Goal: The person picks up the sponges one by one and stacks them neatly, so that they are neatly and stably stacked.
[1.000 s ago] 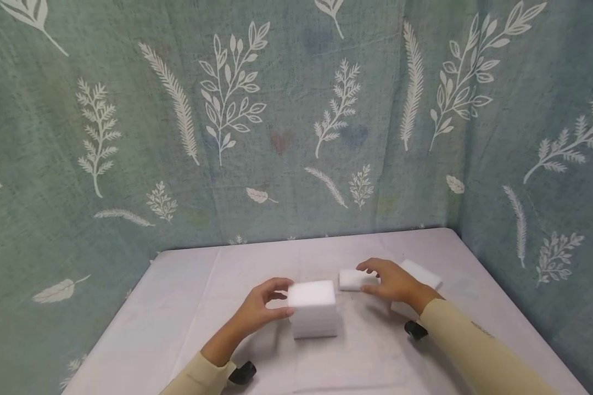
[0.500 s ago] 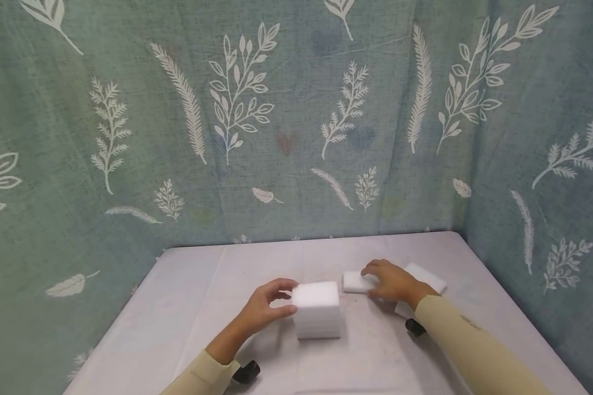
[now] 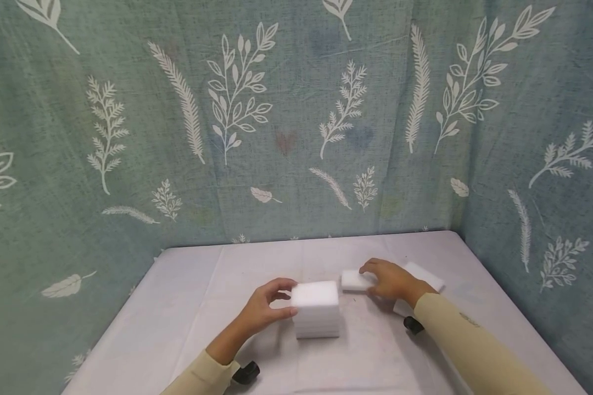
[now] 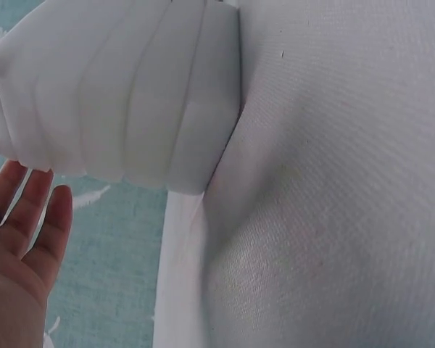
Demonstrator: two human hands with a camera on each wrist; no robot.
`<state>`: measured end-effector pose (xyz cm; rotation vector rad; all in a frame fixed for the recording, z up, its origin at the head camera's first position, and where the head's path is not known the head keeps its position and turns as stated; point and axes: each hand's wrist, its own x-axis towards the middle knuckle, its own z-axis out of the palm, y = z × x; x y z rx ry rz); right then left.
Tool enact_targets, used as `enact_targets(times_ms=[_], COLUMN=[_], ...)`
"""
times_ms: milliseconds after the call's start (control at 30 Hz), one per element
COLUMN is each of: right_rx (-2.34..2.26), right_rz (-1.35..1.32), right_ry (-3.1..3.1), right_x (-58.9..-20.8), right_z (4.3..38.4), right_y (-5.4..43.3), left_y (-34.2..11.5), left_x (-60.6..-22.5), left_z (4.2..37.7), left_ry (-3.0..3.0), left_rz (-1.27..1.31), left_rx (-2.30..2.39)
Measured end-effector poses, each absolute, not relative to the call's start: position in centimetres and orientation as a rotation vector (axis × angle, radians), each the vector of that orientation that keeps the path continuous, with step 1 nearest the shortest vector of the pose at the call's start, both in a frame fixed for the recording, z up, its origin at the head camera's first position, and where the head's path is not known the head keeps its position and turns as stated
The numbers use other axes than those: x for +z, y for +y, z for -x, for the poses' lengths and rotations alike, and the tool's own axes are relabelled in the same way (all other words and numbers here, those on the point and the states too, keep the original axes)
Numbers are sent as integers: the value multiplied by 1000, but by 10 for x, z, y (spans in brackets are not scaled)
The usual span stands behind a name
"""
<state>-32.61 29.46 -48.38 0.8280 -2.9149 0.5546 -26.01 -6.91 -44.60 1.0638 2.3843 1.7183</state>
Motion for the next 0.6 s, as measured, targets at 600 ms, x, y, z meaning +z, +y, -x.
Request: enact_targets(times_ms=[600], right_rx=[515], right_rz=[-922], right_ry=[-2756], right_x=[-423], right_z=[303], right_y=[293], left_y=[-70], left_x=[-447], left_z=[262], left_ry=[2358], left_rz=[-1082], left_rx=[1744])
